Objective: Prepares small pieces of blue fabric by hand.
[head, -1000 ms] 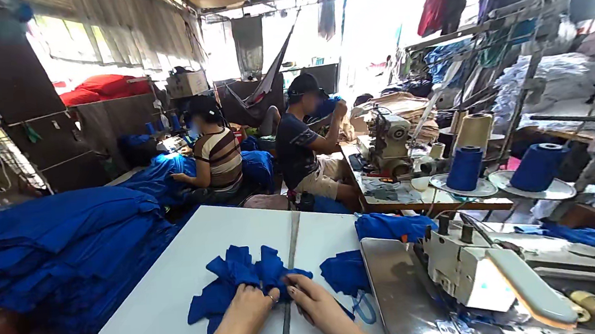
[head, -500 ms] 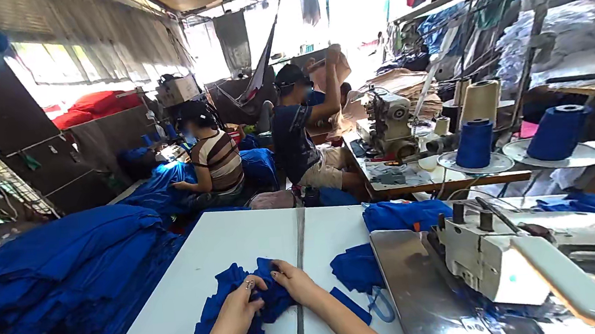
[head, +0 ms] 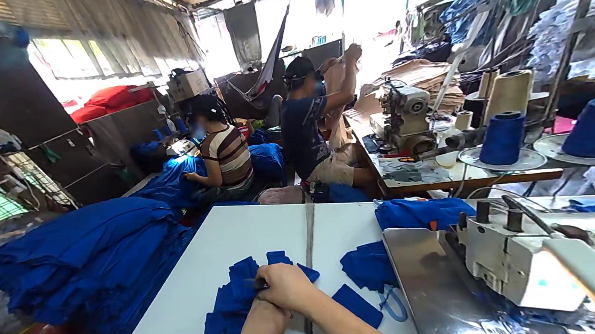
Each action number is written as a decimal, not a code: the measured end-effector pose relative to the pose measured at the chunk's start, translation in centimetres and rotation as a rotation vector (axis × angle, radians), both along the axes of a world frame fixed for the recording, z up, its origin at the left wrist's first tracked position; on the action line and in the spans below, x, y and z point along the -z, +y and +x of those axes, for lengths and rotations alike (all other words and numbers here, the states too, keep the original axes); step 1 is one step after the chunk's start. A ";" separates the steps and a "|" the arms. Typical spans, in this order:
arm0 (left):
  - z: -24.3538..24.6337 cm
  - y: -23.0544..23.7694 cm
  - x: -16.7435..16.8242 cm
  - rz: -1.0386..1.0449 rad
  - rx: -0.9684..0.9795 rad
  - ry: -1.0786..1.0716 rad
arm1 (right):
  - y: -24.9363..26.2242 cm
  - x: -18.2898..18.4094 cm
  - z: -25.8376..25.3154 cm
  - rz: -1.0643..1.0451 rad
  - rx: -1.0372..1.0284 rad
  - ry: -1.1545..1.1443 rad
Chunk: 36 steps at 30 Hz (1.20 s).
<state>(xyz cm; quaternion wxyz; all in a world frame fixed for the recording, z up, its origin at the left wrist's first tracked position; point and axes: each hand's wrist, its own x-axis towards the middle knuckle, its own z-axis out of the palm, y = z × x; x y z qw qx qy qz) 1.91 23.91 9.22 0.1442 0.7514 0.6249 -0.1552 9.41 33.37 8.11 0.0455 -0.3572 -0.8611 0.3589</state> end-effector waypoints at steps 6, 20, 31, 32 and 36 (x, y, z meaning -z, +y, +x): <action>-5.3 0.9 5.0 0.514 -0.116 -0.603 | 1.6 3.2 2.4 -0.108 0.560 0.101; -8.5 4.0 2.6 0.020 -0.363 -0.977 | -6.2 5.6 7.0 -0.730 0.293 0.736; -8.5 3.8 2.1 -0.059 -0.243 -0.863 | -7.2 7.6 3.7 -1.117 0.506 0.718; -8.3 3.8 2.0 -0.057 -0.235 -0.846 | -7.0 7.5 3.5 -1.126 0.529 0.714; -7.8 3.6 1.7 -0.051 -0.211 -0.756 | -6.3 7.5 2.7 -1.156 0.582 0.705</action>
